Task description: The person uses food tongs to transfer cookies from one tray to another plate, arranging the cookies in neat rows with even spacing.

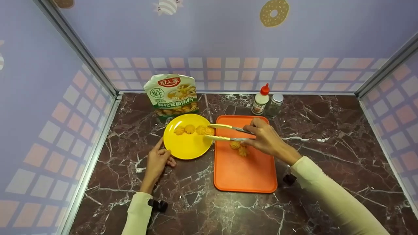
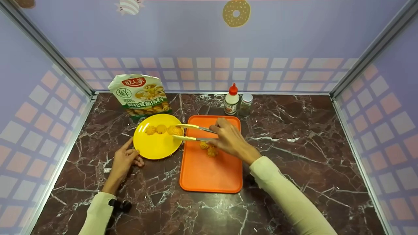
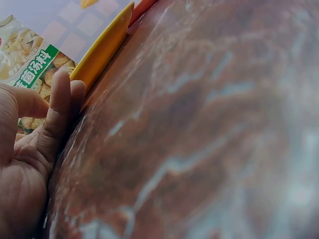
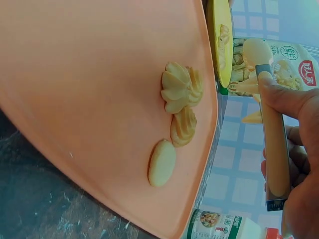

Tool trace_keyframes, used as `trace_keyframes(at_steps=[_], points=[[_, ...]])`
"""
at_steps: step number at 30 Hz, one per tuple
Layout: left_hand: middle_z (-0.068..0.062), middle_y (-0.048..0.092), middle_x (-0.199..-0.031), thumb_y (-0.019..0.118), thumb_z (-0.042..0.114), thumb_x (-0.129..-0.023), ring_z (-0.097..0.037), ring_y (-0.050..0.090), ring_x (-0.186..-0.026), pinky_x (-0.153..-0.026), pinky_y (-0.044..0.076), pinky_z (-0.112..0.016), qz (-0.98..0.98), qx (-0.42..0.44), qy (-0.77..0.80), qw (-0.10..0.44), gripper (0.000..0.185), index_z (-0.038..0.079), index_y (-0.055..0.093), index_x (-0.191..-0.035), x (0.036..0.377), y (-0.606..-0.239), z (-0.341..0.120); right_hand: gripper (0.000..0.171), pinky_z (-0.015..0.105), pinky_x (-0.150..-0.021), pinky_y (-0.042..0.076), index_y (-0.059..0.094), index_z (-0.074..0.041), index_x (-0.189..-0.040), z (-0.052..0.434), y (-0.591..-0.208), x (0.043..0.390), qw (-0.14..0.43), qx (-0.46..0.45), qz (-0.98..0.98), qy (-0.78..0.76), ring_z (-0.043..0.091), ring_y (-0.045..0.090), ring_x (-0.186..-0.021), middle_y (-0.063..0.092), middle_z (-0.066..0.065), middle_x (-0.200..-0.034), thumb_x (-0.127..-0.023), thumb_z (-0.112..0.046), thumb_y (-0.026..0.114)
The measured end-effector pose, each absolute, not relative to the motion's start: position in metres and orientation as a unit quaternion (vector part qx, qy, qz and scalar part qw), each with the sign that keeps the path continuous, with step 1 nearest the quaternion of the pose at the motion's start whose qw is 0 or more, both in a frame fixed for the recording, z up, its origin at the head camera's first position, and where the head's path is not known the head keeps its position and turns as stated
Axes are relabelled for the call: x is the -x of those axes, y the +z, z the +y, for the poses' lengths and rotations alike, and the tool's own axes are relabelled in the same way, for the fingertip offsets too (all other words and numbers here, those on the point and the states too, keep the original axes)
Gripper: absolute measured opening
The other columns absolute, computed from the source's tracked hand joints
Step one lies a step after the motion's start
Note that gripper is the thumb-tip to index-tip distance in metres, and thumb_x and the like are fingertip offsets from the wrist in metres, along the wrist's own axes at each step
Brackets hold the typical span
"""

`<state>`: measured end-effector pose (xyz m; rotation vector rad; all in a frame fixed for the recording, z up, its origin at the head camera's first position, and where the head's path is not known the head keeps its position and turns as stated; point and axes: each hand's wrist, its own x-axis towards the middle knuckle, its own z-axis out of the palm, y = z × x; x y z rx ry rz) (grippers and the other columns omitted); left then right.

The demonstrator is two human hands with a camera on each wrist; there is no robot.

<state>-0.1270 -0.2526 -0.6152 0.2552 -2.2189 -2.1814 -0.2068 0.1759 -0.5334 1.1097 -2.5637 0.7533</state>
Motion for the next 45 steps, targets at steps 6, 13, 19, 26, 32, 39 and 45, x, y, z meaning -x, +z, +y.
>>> trace_keyframes(at_steps=[6,13,19,26,32,39,45], points=[[-0.020,0.070,-0.075,0.058,-0.005,-0.107,-0.019,0.071,-0.056,-0.054,0.066,-0.031,-0.712,-0.084,-0.698,0.010,0.073,0.001,0.029,-0.173,0.128,-0.615,-0.252,0.041,0.039,-0.066,0.053,0.081,-0.003,-0.112,0.172,-0.537,0.206,0.121,-0.381,-0.879,0.261,0.023,0.053,-0.080,0.057,0.010,-0.096,-0.082,-0.022,0.100],[-0.021,0.070,-0.075,0.058,-0.006,-0.106,-0.020,0.071,-0.056,-0.054,0.066,-0.031,-0.714,-0.087,-0.695,0.012,0.073,0.001,0.029,-0.173,0.128,-0.615,-0.252,0.039,0.039,-0.066,0.055,0.081,-0.002,-0.114,0.168,-0.539,0.203,0.114,-0.380,-0.877,0.271,0.023,0.056,-0.081,0.057,0.009,-0.096,-0.083,-0.018,0.100],[-0.018,0.069,-0.074,0.058,-0.005,-0.107,-0.020,0.071,-0.056,-0.054,0.066,-0.031,-0.713,-0.083,-0.696,0.011,0.073,0.000,0.029,-0.173,0.128,-0.615,-0.252,0.040,0.036,-0.065,0.052,0.081,-0.001,-0.115,0.163,-0.540,0.204,0.108,-0.384,-0.874,0.277,0.020,0.053,-0.080,0.055,0.008,-0.095,-0.083,-0.017,0.099],[-0.017,0.068,-0.073,0.058,-0.005,-0.106,-0.020,0.072,-0.056,-0.054,0.066,-0.031,-0.707,-0.082,-0.703,0.011,0.074,0.000,0.028,-0.173,0.128,-0.616,-0.252,0.040,0.033,-0.062,0.049,0.081,-0.003,-0.111,0.157,-0.543,0.204,0.110,-0.389,-0.874,0.271,0.019,0.049,-0.080,0.052,0.006,-0.093,-0.083,-0.024,0.100],[-0.020,0.068,-0.074,0.058,-0.005,-0.106,-0.021,0.071,-0.055,-0.054,0.066,-0.032,-0.706,-0.081,-0.703,0.013,0.074,0.000,0.028,-0.173,0.127,-0.617,-0.252,0.038,0.038,-0.064,0.056,0.080,-0.003,-0.112,0.152,-0.545,0.203,0.097,-0.391,-0.873,0.275,0.022,0.054,-0.082,0.052,0.006,-0.095,-0.085,-0.023,0.099],[-0.020,0.069,-0.073,0.058,-0.005,-0.105,-0.021,0.071,-0.055,-0.053,0.066,-0.032,-0.710,-0.082,-0.699,0.015,0.074,0.000,0.029,-0.173,0.127,-0.618,-0.253,0.039,0.038,-0.066,0.058,0.081,-0.002,-0.114,0.147,-0.546,0.203,0.079,-0.394,-0.871,0.284,0.022,0.057,-0.086,0.052,0.006,-0.096,-0.085,-0.022,0.098],[-0.020,0.070,-0.074,0.058,-0.005,-0.105,-0.021,0.071,-0.055,-0.053,0.066,-0.032,-0.714,-0.080,-0.695,0.016,0.074,-0.001,0.028,-0.173,0.127,-0.617,-0.252,0.040,0.034,-0.063,0.057,0.080,-0.002,-0.115,0.141,-0.548,0.204,0.084,-0.405,-0.867,0.278,0.020,0.056,-0.085,0.051,0.006,-0.095,-0.084,-0.020,0.099]])
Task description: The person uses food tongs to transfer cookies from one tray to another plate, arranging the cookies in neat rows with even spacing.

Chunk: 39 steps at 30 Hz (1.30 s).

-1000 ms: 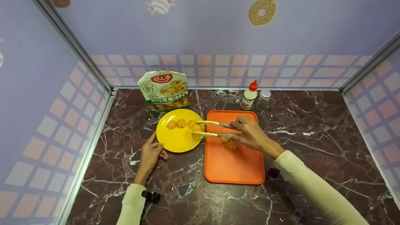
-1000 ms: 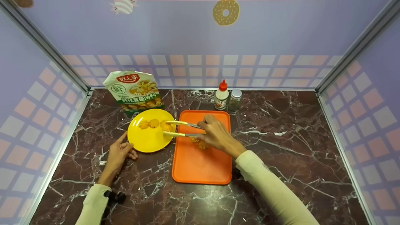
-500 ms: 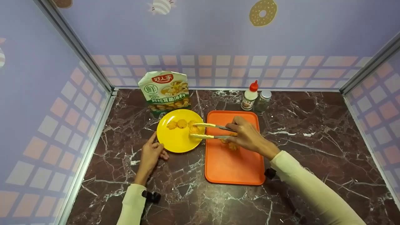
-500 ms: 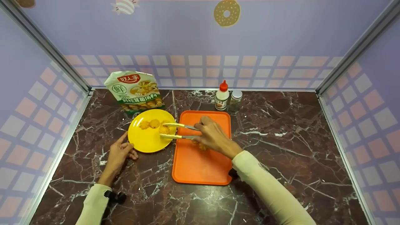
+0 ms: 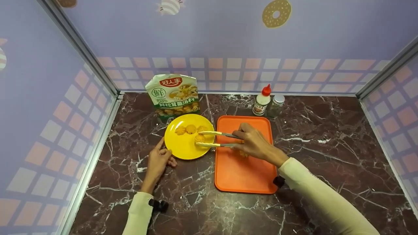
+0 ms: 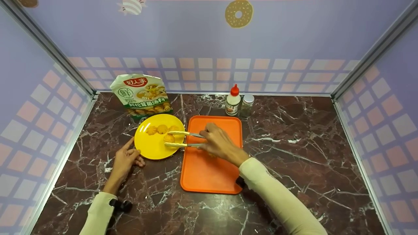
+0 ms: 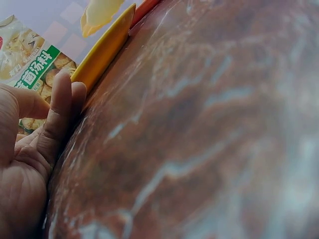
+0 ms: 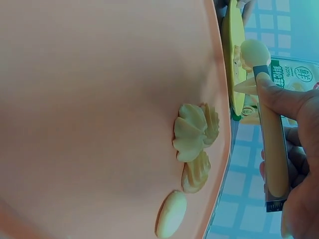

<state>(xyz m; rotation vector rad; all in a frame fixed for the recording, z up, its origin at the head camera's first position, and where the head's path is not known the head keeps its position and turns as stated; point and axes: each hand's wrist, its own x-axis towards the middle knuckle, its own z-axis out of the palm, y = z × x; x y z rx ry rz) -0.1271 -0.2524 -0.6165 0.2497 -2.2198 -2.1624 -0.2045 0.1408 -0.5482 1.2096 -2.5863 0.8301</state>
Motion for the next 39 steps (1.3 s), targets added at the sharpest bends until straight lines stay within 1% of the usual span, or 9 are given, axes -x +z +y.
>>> trace_keyframes(at_steps=[4,7,13,16,21,24,29,36,39], points=[[-0.020,0.070,-0.075,0.059,-0.005,-0.105,-0.022,0.072,-0.056,-0.053,0.066,-0.033,-0.719,-0.081,-0.690,0.015,0.075,0.001,0.029,-0.173,0.127,-0.616,-0.253,0.041,0.035,-0.062,0.057,0.080,-0.003,-0.115,0.136,-0.549,0.206,0.087,-0.408,-0.868,0.271,0.021,0.055,-0.084,0.052,0.006,-0.094,-0.084,-0.022,0.099],[-0.021,0.071,-0.077,0.059,-0.004,-0.106,-0.023,0.072,-0.056,-0.054,0.066,-0.034,-0.721,-0.078,-0.689,0.013,0.074,0.001,0.029,-0.173,0.127,-0.616,-0.253,0.039,0.037,-0.062,0.055,0.080,-0.003,-0.113,0.131,-0.549,0.208,0.090,-0.409,-0.869,0.263,0.021,0.053,-0.082,0.053,0.007,-0.095,-0.085,-0.024,0.098],[-0.023,0.070,-0.078,0.057,-0.005,-0.107,-0.022,0.072,-0.057,-0.055,0.067,-0.032,-0.711,-0.081,-0.699,0.009,0.073,0.001,0.028,-0.174,0.126,-0.613,-0.253,0.034,0.034,-0.057,0.052,0.081,-0.002,-0.107,0.120,-0.549,0.214,0.105,-0.424,-0.864,0.251,0.018,0.048,-0.078,0.054,0.008,-0.093,-0.090,-0.028,0.095],[-0.022,0.070,-0.078,0.057,-0.005,-0.107,-0.021,0.072,-0.057,-0.055,0.066,-0.032,-0.709,-0.085,-0.700,0.011,0.072,0.001,0.028,-0.173,0.127,-0.613,-0.253,0.034,0.034,-0.057,0.051,0.081,-0.003,-0.106,0.114,-0.549,0.215,0.105,-0.427,-0.863,0.247,0.018,0.046,-0.078,0.049,0.007,-0.092,-0.089,-0.028,0.096],[-0.020,0.070,-0.077,0.057,-0.005,-0.107,-0.020,0.072,-0.056,-0.055,0.067,-0.032,-0.710,-0.080,-0.700,0.013,0.072,0.000,0.028,-0.173,0.127,-0.614,-0.254,0.037,0.037,-0.058,0.053,0.081,-0.002,-0.104,0.107,-0.548,0.217,0.097,-0.422,-0.868,0.244,0.021,0.045,-0.079,0.044,0.006,-0.092,-0.084,-0.027,0.100],[-0.020,0.070,-0.077,0.058,-0.004,-0.107,-0.021,0.072,-0.056,-0.054,0.066,-0.033,-0.711,-0.074,-0.699,0.013,0.073,0.000,0.028,-0.173,0.128,-0.614,-0.253,0.037,0.038,-0.058,0.053,0.082,-0.002,-0.106,0.103,-0.549,0.219,0.090,-0.421,-0.868,0.246,0.022,0.047,-0.079,0.048,0.007,-0.093,-0.084,-0.027,0.099],[-0.020,0.070,-0.076,0.058,-0.004,-0.106,-0.022,0.072,-0.056,-0.054,0.066,-0.033,-0.715,-0.068,-0.696,0.017,0.074,0.000,0.028,-0.173,0.128,-0.617,-0.253,0.036,0.036,-0.059,0.050,0.083,-0.003,-0.110,0.096,-0.550,0.222,0.074,-0.421,-0.869,0.250,0.022,0.049,-0.079,0.055,0.008,-0.095,-0.088,-0.027,0.097],[-0.016,0.067,-0.073,0.059,-0.003,-0.106,-0.022,0.072,-0.056,-0.054,0.066,-0.032,-0.720,-0.075,-0.690,0.018,0.074,0.000,0.028,-0.173,0.126,-0.618,-0.253,0.038,0.034,-0.060,0.043,0.082,-0.004,-0.117,0.082,-0.551,0.224,0.060,-0.419,-0.872,0.247,0.021,0.047,-0.078,0.052,0.009,-0.094,-0.090,-0.027,0.094],[-0.017,0.068,-0.073,0.058,-0.004,-0.106,-0.022,0.072,-0.056,-0.054,0.066,-0.032,-0.716,-0.077,-0.693,0.016,0.074,0.000,0.028,-0.173,0.126,-0.618,-0.253,0.037,0.033,-0.060,0.040,0.082,-0.003,-0.117,0.076,-0.550,0.225,0.048,-0.417,-0.873,0.250,0.022,0.045,-0.078,0.051,0.009,-0.094,-0.091,-0.027,0.094]])
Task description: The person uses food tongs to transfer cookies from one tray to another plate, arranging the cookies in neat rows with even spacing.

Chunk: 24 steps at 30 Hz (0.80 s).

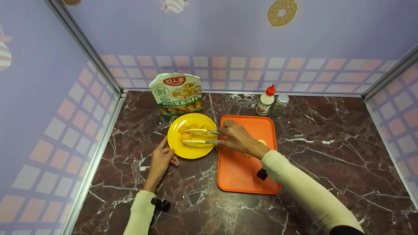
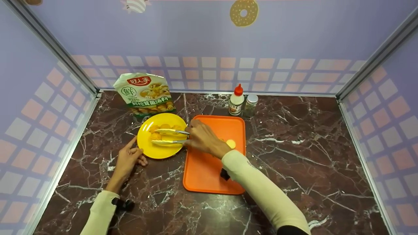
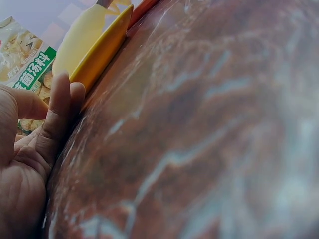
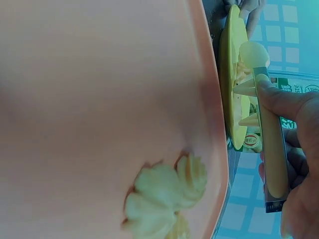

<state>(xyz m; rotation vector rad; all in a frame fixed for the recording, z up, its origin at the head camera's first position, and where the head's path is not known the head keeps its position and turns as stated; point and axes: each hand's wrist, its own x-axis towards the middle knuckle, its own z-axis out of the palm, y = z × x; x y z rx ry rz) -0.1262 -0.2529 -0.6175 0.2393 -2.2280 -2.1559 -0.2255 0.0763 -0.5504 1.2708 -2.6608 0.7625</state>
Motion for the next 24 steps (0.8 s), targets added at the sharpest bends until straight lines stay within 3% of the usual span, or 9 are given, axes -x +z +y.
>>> trace_keyframes(at_steps=[7,15,24], points=[[-0.018,0.068,-0.075,0.057,-0.005,-0.105,-0.022,0.071,-0.056,-0.053,0.066,-0.032,-0.708,-0.084,-0.701,0.011,0.074,0.001,0.027,-0.173,0.127,-0.618,-0.252,0.036,0.034,-0.063,0.039,0.081,-0.003,-0.111,0.064,-0.551,0.228,0.025,-0.410,-0.874,0.261,0.022,0.043,-0.080,0.049,0.009,-0.093,-0.092,-0.032,0.093],[-0.019,0.069,-0.074,0.057,-0.005,-0.105,-0.021,0.071,-0.055,-0.053,0.066,-0.032,-0.710,-0.079,-0.700,0.013,0.074,0.000,0.028,-0.173,0.127,-0.616,-0.252,0.041,0.035,-0.066,0.039,0.081,-0.003,-0.116,0.055,-0.553,0.230,0.019,-0.410,-0.880,0.241,0.023,0.043,-0.084,0.046,0.008,-0.095,-0.094,-0.035,0.091],[-0.019,0.067,-0.073,0.058,-0.004,-0.105,-0.022,0.071,-0.055,-0.053,0.066,-0.034,-0.711,-0.082,-0.698,0.016,0.074,0.000,0.028,-0.173,0.127,-0.617,-0.252,0.044,0.038,-0.068,0.049,0.081,0.000,-0.119,0.048,-0.555,0.229,0.022,-0.409,-0.878,0.248,0.025,0.050,-0.086,0.054,0.010,-0.098,-0.092,-0.033,0.092]])
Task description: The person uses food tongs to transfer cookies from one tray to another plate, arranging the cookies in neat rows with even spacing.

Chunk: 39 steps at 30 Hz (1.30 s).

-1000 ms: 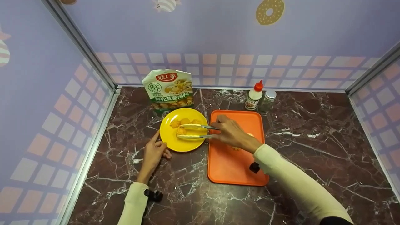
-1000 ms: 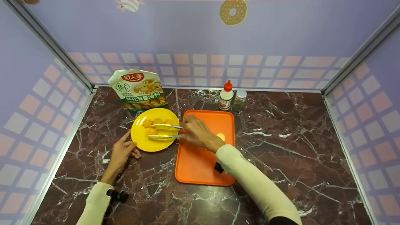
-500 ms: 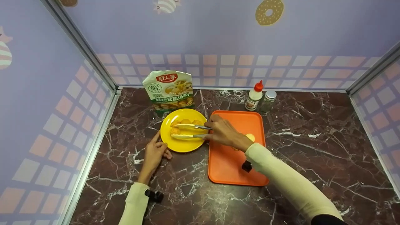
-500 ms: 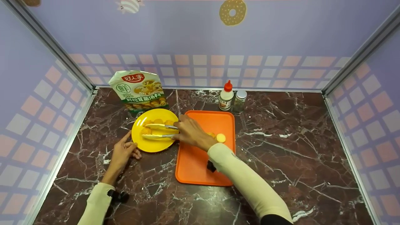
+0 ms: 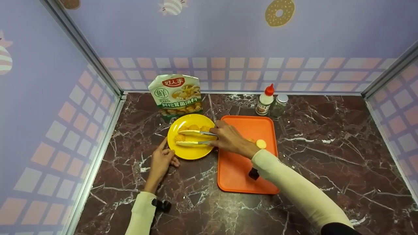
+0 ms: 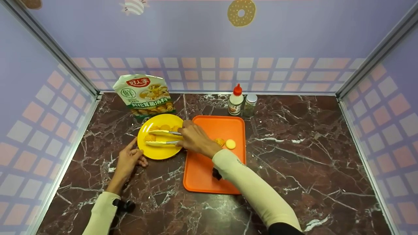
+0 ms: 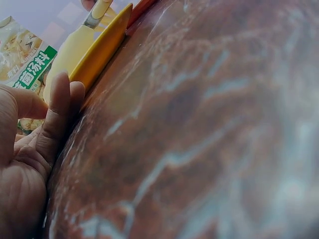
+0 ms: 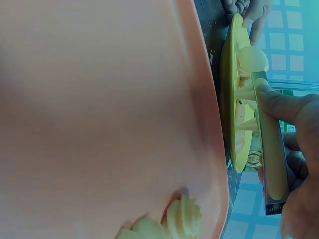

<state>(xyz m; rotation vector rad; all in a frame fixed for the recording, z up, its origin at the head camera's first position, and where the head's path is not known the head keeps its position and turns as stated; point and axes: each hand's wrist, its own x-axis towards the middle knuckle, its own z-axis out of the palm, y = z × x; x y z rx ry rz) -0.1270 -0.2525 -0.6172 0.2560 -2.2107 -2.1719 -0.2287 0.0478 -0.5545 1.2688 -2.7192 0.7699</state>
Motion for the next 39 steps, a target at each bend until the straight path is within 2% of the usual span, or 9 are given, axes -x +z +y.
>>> trace_keyframes(at_steps=[4,10,16,26,32,36,39], points=[[-0.020,0.068,-0.073,0.057,-0.005,-0.105,-0.022,0.071,-0.055,-0.053,0.066,-0.033,-0.713,-0.075,-0.697,0.020,0.073,0.000,0.029,-0.173,0.127,-0.617,-0.253,0.043,0.040,-0.069,0.051,0.081,0.000,-0.119,0.045,-0.555,0.228,0.027,-0.411,-0.876,0.253,0.026,0.052,-0.087,0.055,0.012,-0.100,-0.092,-0.032,0.093],[-0.022,0.068,-0.074,0.058,-0.004,-0.106,-0.022,0.071,-0.055,-0.052,0.066,-0.033,-0.714,-0.066,-0.697,0.021,0.073,0.000,0.029,-0.173,0.127,-0.617,-0.253,0.042,0.037,-0.066,0.043,0.080,-0.001,-0.120,0.041,-0.555,0.227,0.040,-0.420,-0.874,0.241,0.025,0.046,-0.084,0.052,0.012,-0.098,-0.093,-0.031,0.092],[-0.022,0.070,-0.075,0.058,-0.003,-0.107,-0.022,0.072,-0.055,-0.053,0.066,-0.033,-0.721,-0.075,-0.689,0.016,0.073,0.000,0.028,-0.173,0.127,-0.616,-0.252,0.043,0.036,-0.065,0.041,0.080,-0.001,-0.120,0.038,-0.554,0.227,0.055,-0.422,-0.874,0.234,0.024,0.044,-0.082,0.051,0.011,-0.096,-0.093,-0.032,0.092],[-0.018,0.069,-0.073,0.059,-0.003,-0.105,-0.023,0.072,-0.056,-0.053,0.066,-0.034,-0.723,-0.082,-0.686,0.017,0.074,0.001,0.028,-0.173,0.127,-0.616,-0.253,0.044,0.038,-0.066,0.048,0.080,0.001,-0.115,0.046,-0.553,0.224,0.085,-0.422,-0.870,0.240,0.025,0.048,-0.082,0.052,0.011,-0.094,-0.089,-0.031,0.095],[-0.016,0.067,-0.072,0.059,-0.004,-0.105,-0.023,0.072,-0.055,-0.053,0.066,-0.033,-0.719,-0.080,-0.690,0.020,0.074,0.001,0.029,-0.173,0.128,-0.617,-0.253,0.040,0.034,-0.062,0.041,0.079,0.001,-0.109,0.061,-0.551,0.221,0.104,-0.423,-0.867,0.242,0.023,0.043,-0.079,0.048,0.010,-0.093,-0.089,-0.029,0.095],[-0.018,0.069,-0.075,0.058,-0.004,-0.106,-0.022,0.072,-0.056,-0.053,0.066,-0.033,-0.720,-0.078,-0.689,0.016,0.074,0.000,0.029,-0.173,0.128,-0.617,-0.253,0.041,0.035,-0.062,0.042,0.080,0.000,-0.117,0.072,-0.548,0.217,0.101,-0.407,-0.872,0.255,0.022,0.046,-0.080,0.051,0.011,-0.095,-0.091,-0.028,0.094],[-0.019,0.070,-0.075,0.058,-0.004,-0.106,-0.022,0.072,-0.056,-0.053,0.066,-0.032,-0.724,-0.081,-0.685,0.013,0.073,0.001,0.029,-0.173,0.127,-0.617,-0.253,0.044,0.037,-0.065,0.049,0.080,-0.002,-0.123,0.080,-0.546,0.214,0.083,-0.387,-0.877,0.272,0.023,0.051,-0.083,0.056,0.011,-0.100,-0.091,-0.028,0.094]])
